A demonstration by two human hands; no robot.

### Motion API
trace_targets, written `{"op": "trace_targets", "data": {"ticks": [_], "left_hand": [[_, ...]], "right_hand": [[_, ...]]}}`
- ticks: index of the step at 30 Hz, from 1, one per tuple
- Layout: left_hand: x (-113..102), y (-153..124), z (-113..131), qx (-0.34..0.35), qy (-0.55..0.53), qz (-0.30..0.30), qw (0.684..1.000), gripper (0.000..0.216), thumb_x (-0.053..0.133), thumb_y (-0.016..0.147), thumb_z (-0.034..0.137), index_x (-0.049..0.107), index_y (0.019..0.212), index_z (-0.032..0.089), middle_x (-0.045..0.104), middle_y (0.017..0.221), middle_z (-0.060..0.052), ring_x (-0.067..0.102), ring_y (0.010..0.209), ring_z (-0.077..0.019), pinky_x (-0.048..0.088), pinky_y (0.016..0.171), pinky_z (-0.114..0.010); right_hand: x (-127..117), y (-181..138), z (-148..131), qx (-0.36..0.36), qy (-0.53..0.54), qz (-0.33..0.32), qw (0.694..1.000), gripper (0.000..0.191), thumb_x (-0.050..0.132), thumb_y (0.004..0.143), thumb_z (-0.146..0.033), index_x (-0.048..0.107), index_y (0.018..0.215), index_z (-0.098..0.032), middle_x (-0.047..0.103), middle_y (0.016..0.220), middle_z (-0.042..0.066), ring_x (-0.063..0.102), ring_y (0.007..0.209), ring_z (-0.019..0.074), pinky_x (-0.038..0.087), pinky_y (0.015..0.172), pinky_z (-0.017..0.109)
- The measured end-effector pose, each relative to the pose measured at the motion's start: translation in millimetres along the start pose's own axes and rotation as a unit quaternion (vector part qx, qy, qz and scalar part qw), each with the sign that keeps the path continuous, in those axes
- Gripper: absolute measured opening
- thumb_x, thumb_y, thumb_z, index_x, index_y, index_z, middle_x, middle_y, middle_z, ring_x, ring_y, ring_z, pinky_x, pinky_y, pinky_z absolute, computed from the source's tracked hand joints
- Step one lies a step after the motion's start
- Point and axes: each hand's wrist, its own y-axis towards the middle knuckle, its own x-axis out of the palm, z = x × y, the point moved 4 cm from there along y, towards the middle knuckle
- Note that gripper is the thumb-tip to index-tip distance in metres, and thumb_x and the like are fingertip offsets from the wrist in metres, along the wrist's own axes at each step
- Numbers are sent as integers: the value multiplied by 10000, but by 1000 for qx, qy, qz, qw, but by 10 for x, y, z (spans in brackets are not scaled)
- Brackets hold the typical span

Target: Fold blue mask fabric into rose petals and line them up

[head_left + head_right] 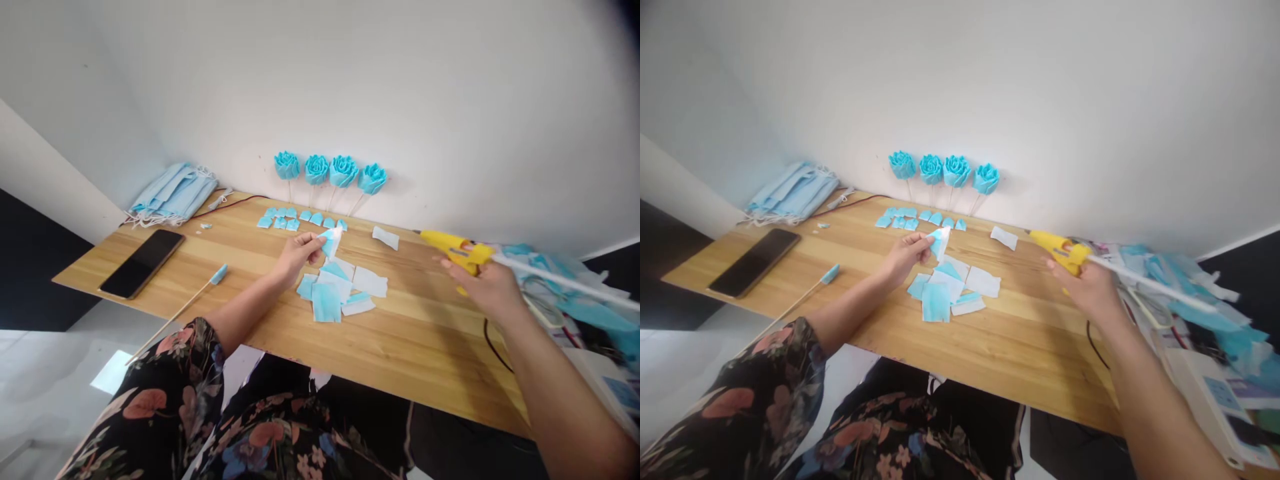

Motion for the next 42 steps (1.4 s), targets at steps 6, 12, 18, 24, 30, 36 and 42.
{"op": "trace_targets", "data": {"ticks": [6,12,18,24,30,36,42], "left_hand": [[14,-11,18,-2,3,-12,1000,388,757,725,476,555,636,157,519,532,37,421,480,-55,317,505,-225],[26,-28,29,-3,7,-11,1000,346,763,735,447,585,656,161,515,537,34,415,485,-60,314,508,-235],[47,-58,44,-14,3,-10,1000,345,767,739,429,578,638,160,511,532,30,408,486,-58,311,508,-234],[74,-67,59,-11,11,-9,1000,327,761,739,411,582,643,155,501,521,38,410,485,-56,317,509,-230],[89,-75,44,-8,8,-15,1000,322,750,748,397,574,631,154,499,510,39,414,481,-56,312,505,-226],[91,-86,58,-11,11,-16,1000,322,753,748,396,578,630,152,495,513,40,407,484,-53,311,508,-227],[97,-77,38,-15,13,-18,1000,335,754,746,393,563,608,155,496,511,39,410,483,-53,315,508,-229]], "right_hand": [[486,-44,-630,46,373,-59,925,333,760,729,-459,713,943,-208,709,997,142,564,667,162,379,493,299],[961,-242,-616,38,402,-129,906,409,713,748,-598,676,898,-219,673,811,53,516,563,135,431,514,297],[1069,-387,-612,-6,401,-162,901,420,600,853,-627,664,906,-215,650,809,47,507,587,135,460,574,308],[1075,-381,-615,-6,420,-150,895,427,624,853,-614,684,923,-197,609,742,26,441,566,110,418,566,289],[1059,-387,-626,-5,416,-146,898,430,633,849,-618,660,905,-193,584,689,14,422,552,104,357,538,273],[1070,-392,-648,-24,410,-151,899,396,626,872,-582,616,818,-190,602,709,22,446,559,105,359,545,279],[1055,-383,-635,-5,407,-132,904,405,653,848,-591,622,873,-188,606,699,20,465,554,106,373,535,274]]}}
